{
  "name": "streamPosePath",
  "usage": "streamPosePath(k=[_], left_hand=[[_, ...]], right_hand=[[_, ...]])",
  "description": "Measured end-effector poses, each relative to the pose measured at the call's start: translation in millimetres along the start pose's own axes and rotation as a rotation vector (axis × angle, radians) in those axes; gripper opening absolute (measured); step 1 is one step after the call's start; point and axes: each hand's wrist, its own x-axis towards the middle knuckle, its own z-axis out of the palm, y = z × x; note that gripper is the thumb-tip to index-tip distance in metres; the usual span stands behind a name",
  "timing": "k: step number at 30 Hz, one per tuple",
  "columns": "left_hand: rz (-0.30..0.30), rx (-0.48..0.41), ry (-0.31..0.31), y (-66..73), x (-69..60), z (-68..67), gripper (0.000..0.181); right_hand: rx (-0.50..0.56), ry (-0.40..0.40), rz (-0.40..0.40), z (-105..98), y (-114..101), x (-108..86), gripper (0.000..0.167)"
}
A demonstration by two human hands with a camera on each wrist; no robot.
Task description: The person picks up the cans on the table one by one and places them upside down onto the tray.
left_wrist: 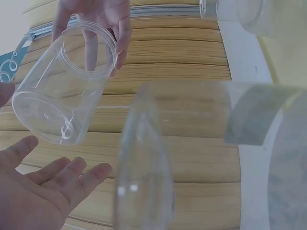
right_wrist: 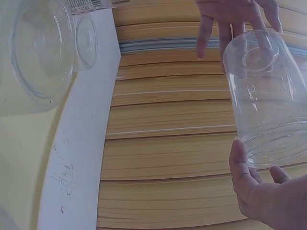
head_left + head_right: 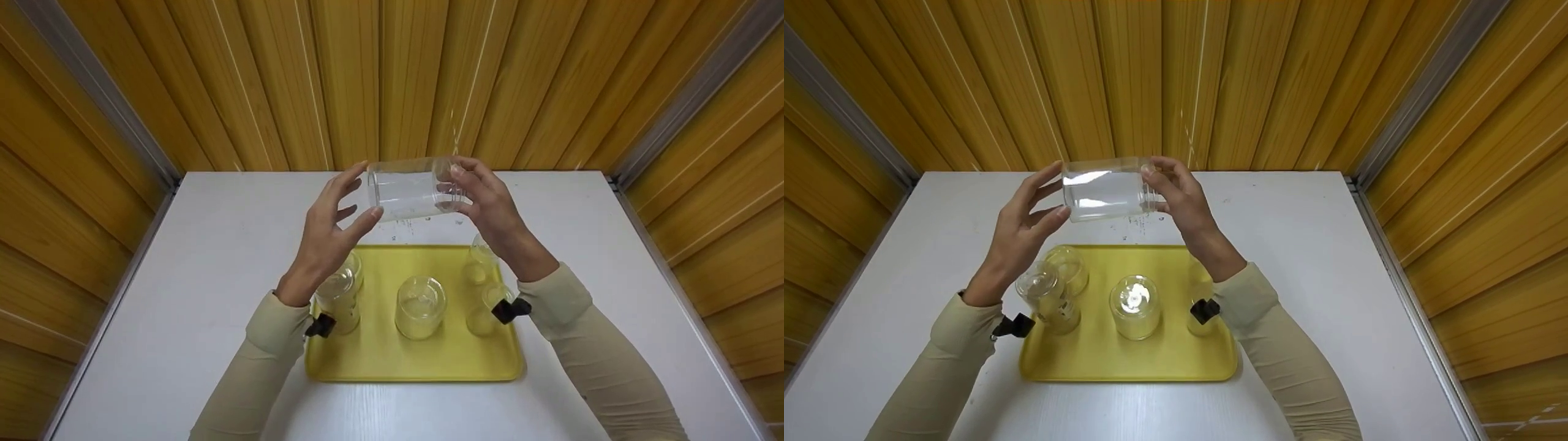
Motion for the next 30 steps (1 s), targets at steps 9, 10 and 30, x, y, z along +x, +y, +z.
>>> streamPosePath(k=[9, 10, 30], left_hand=[[0.035, -0.136, 0.019, 4.9, 1.6, 5.4, 0.077], [0.036, -0.142, 0.021, 5.4, 1.9, 6.0, 0.077], [0.063, -0.147, 0.058, 8.8, 4.0, 11.9, 0.066]], right_hand=[[0.004, -0.017, 0.018, 4.5, -0.3, -6.0, 0.045], [0.007, -0.015, 0.019, 4.8, -0.1, -6.6, 0.045], [-0.041, -0.040, 0.040, -0.1, 2.1, -10.3, 0.049]])
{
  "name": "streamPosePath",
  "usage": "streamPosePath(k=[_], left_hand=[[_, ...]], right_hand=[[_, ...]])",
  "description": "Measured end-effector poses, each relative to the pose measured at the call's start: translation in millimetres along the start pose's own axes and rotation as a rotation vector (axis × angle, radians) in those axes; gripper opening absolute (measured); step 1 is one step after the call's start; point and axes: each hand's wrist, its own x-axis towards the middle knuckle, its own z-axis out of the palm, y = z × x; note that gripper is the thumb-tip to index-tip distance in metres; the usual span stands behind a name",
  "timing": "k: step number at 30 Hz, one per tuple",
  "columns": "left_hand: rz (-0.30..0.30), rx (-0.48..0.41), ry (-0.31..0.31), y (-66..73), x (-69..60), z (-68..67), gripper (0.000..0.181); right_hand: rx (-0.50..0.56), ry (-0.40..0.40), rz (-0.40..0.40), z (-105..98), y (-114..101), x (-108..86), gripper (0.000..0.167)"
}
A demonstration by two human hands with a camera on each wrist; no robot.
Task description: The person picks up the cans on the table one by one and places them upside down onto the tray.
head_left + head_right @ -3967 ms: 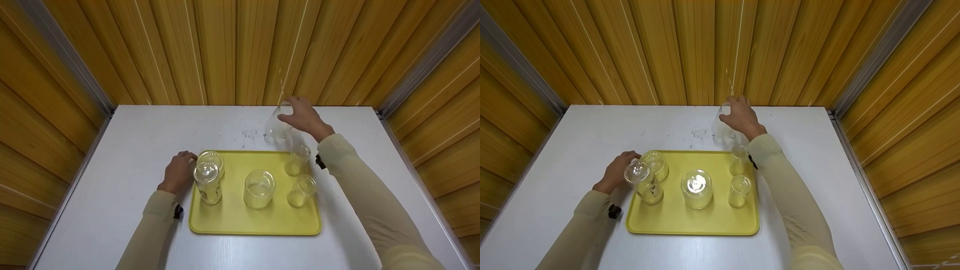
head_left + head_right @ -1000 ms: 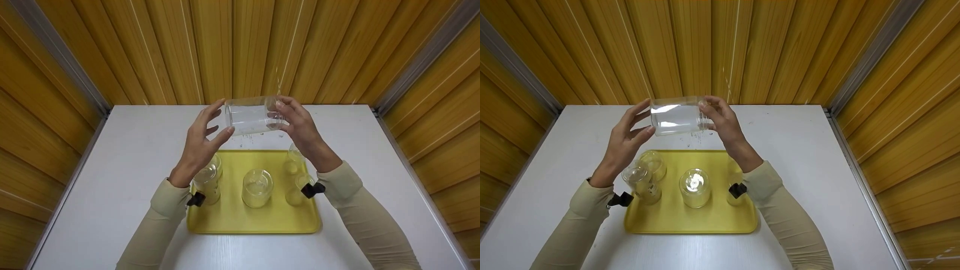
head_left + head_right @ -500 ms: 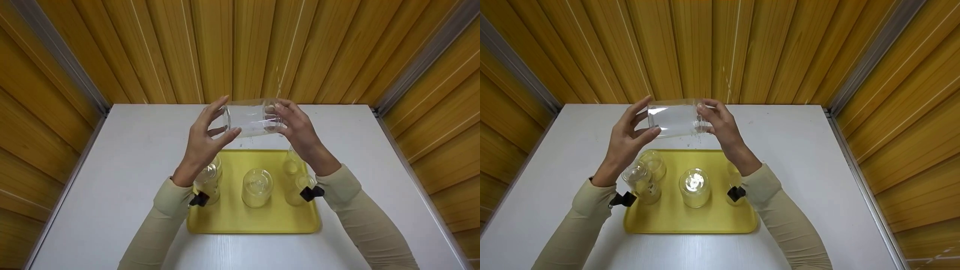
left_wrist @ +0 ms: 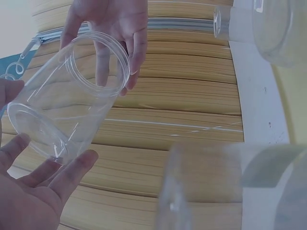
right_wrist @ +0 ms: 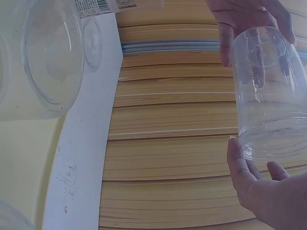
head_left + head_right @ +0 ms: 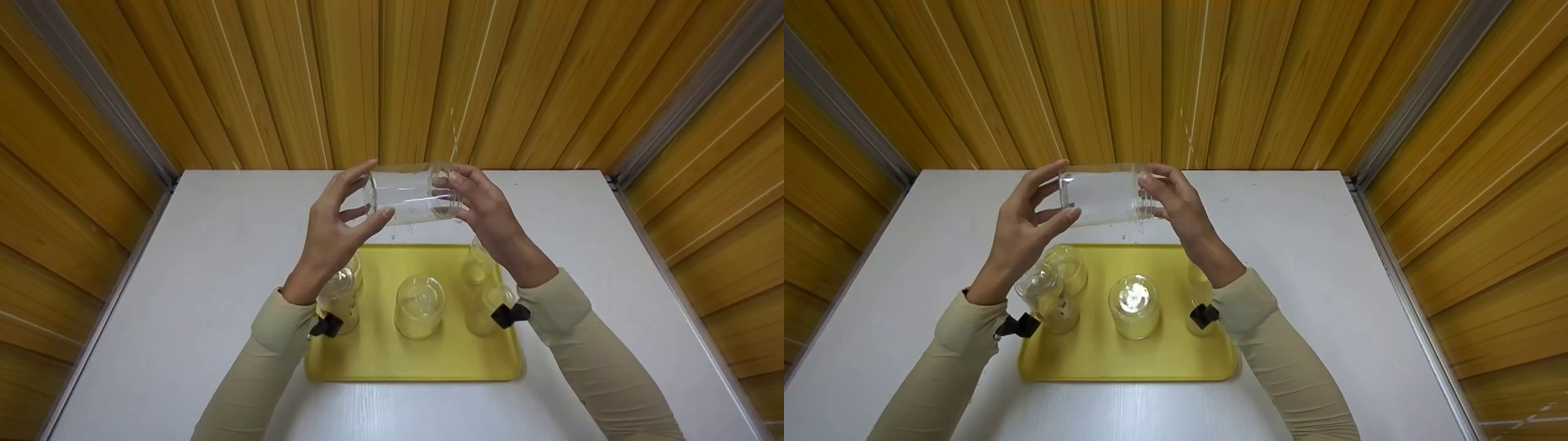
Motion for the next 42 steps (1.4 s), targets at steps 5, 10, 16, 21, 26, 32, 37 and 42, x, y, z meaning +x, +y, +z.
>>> streamPosePath(k=[5, 10, 16, 21, 26, 32, 37, 42], left_hand=[[0.019, 0.044, 0.001, 0.6, 0.6, 0.9, 0.065], [0.037, 0.095, -0.008, 0.2, 2.0, 1.0, 0.065], [0.046, 0.102, -0.022, -0.5, 4.4, -1.0, 0.064], [0.053, 0.131, -0.038, -0.1, 8.0, -2.6, 0.063], [0.053, 0.173, -0.056, 1.5, 11.1, -3.9, 0.063], [0.085, 0.193, -0.087, 3.0, 15.7, -4.3, 0.062], [0.102, 0.233, -0.104, 2.2, 17.9, -5.4, 0.062], [0.092, 0.288, -0.129, 0.9, 18.9, -5.5, 0.062]], right_hand=[[-0.024, -0.010, 0.005, -2.8, 0.2, 1.1, 0.050], [-0.068, 0.000, -0.009, -7.8, -0.6, 1.1, 0.049], [-0.137, 0.053, -0.076, -15.1, -0.9, -1.1, 0.044], [-0.208, 0.106, -0.141, -22.5, -1.5, -4.0, 0.041], [-0.295, 0.132, -0.172, -29.3, -0.6, -7.3, 0.041], [-0.417, 0.159, -0.167, -39.7, -0.3, -11.1, 0.042], [-0.539, 0.170, -0.146, -50.1, 3.0, -15.3, 0.045], [-0.628, 0.183, -0.137, -57.7, 8.3, -20.2, 0.045]])
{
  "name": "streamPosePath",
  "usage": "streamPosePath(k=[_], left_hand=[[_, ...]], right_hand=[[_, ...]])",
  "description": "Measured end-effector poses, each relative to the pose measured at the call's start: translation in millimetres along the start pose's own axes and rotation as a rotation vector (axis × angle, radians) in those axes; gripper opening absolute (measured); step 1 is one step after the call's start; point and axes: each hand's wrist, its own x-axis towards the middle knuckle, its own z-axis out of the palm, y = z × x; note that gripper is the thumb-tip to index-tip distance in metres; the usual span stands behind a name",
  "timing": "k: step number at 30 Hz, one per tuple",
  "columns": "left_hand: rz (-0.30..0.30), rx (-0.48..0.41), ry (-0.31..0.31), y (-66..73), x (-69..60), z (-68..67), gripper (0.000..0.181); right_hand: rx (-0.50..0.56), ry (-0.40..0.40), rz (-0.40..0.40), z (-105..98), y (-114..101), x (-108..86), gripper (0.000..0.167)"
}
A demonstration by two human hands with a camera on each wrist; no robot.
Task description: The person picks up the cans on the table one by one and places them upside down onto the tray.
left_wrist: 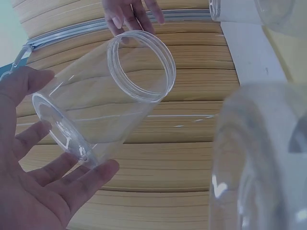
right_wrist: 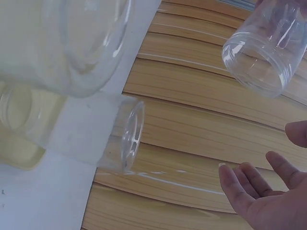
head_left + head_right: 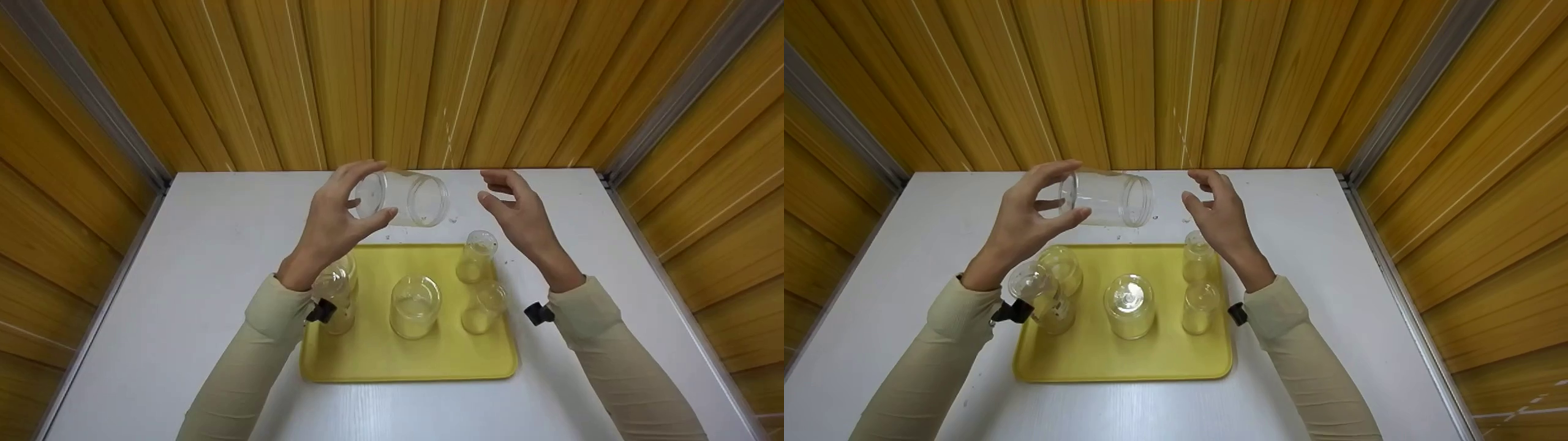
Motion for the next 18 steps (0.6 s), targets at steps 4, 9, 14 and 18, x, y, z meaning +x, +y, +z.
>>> streamPosePath(k=[4, 9, 14, 18], left_hand=[[-0.008, 0.056, -0.024, -0.8, 0.5, 0.9, 0.061], [-0.013, 0.125, -0.034, -1.5, 1.1, 1.5, 0.061], [-0.026, 0.170, -0.046, -0.3, 2.0, 1.9, 0.061], [-0.043, 0.193, -0.061, 1.2, 2.6, 2.2, 0.061]], right_hand=[[-0.037, 0.008, 0.020, -1.7, 6.5, -2.5, 0.044], [-0.071, 0.006, 0.019, -3.3, 12.8, -4.6, 0.042], [-0.113, 0.018, 0.015, -6.9, 19.0, -6.5, 0.043], [-0.145, 0.026, 0.021, -10.0, 23.9, -8.0, 0.043]])
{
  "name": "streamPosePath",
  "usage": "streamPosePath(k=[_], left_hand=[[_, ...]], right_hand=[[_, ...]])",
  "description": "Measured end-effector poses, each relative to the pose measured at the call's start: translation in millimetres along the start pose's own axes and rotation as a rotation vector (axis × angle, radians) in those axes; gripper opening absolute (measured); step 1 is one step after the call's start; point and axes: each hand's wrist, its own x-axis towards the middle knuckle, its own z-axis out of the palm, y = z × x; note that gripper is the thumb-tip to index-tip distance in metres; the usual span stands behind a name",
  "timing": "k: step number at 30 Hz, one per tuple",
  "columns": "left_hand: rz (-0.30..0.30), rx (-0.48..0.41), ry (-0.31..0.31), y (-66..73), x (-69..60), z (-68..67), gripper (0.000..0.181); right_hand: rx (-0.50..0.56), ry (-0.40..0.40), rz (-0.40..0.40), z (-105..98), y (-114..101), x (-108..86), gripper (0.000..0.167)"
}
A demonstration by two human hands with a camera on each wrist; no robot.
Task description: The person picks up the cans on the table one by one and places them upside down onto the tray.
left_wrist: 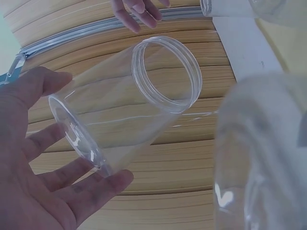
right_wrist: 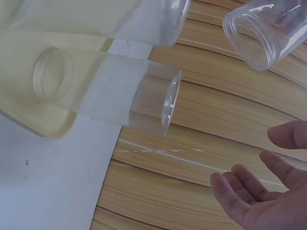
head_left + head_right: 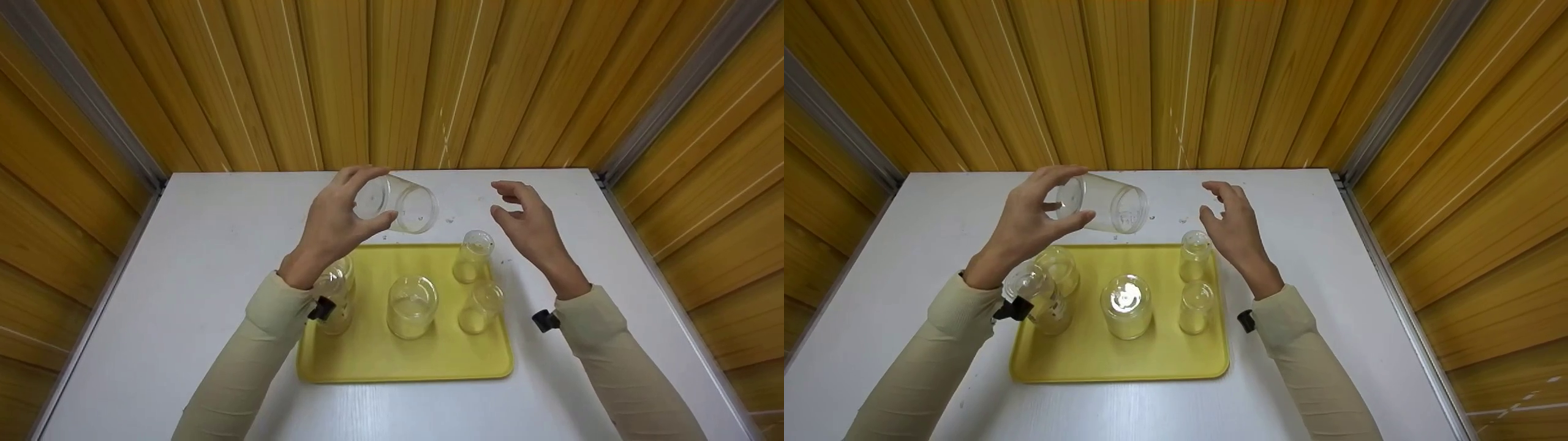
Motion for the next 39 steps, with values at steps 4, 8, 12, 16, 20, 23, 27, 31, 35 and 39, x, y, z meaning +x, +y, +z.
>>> streamPosePath(k=[4, 8, 12, 16, 20, 23, 27, 31, 35, 39], left_hand=[[-0.017, 0.030, -0.017, 1.1, 0.6, -0.2, 0.061], [-0.025, 0.051, -0.031, 1.6, 1.3, -0.3, 0.061], [-0.033, 0.071, -0.045, 1.9, 1.3, 0.1, 0.061], [-0.035, 0.096, -0.052, 2.4, 2.0, 0.8, 0.061], [-0.034, 0.113, -0.057, 2.4, 3.0, 1.4, 0.061], [-0.039, 0.121, -0.068, 2.8, 3.4, 1.6, 0.061], [-0.047, 0.143, -0.088, 2.8, 3.7, 1.5, 0.062], [-0.047, 0.167, -0.106, 2.0, 4.0, 2.0, 0.062], [-0.054, 0.182, -0.118, 1.6, 3.5, 2.0, 0.061], [-0.064, 0.202, -0.133, 1.0, 3.3, 1.8, 0.060]], right_hand=[[-0.027, 0.009, 0.002, -2.0, 5.0, -0.6, 0.043], [-0.060, 0.018, -0.006, -3.6, 10.1, -1.8, 0.044], [-0.094, 0.017, -0.001, -3.7, 16.4, -4.0, 0.044], [-0.117, 0.020, 0.014, -4.2, 23.5, -5.3, 0.044], [-0.138, 0.020, 0.031, -5.0, 29.8, -6.4, 0.044], [-0.166, 0.009, 0.043, -5.6, 34.3, -7.7, 0.043], [-0.205, -0.008, 0.057, -5.6, 40.5, -8.8, 0.043], [-0.243, -0.021, 0.065, -5.0, 47.0, -9.8, 0.044], [-0.296, -0.063, 0.086, -2.7, 54.5, -12.0, 0.047], [-0.343, -0.114, 0.113, 0.2, 60.6, -15.5, 0.049]])
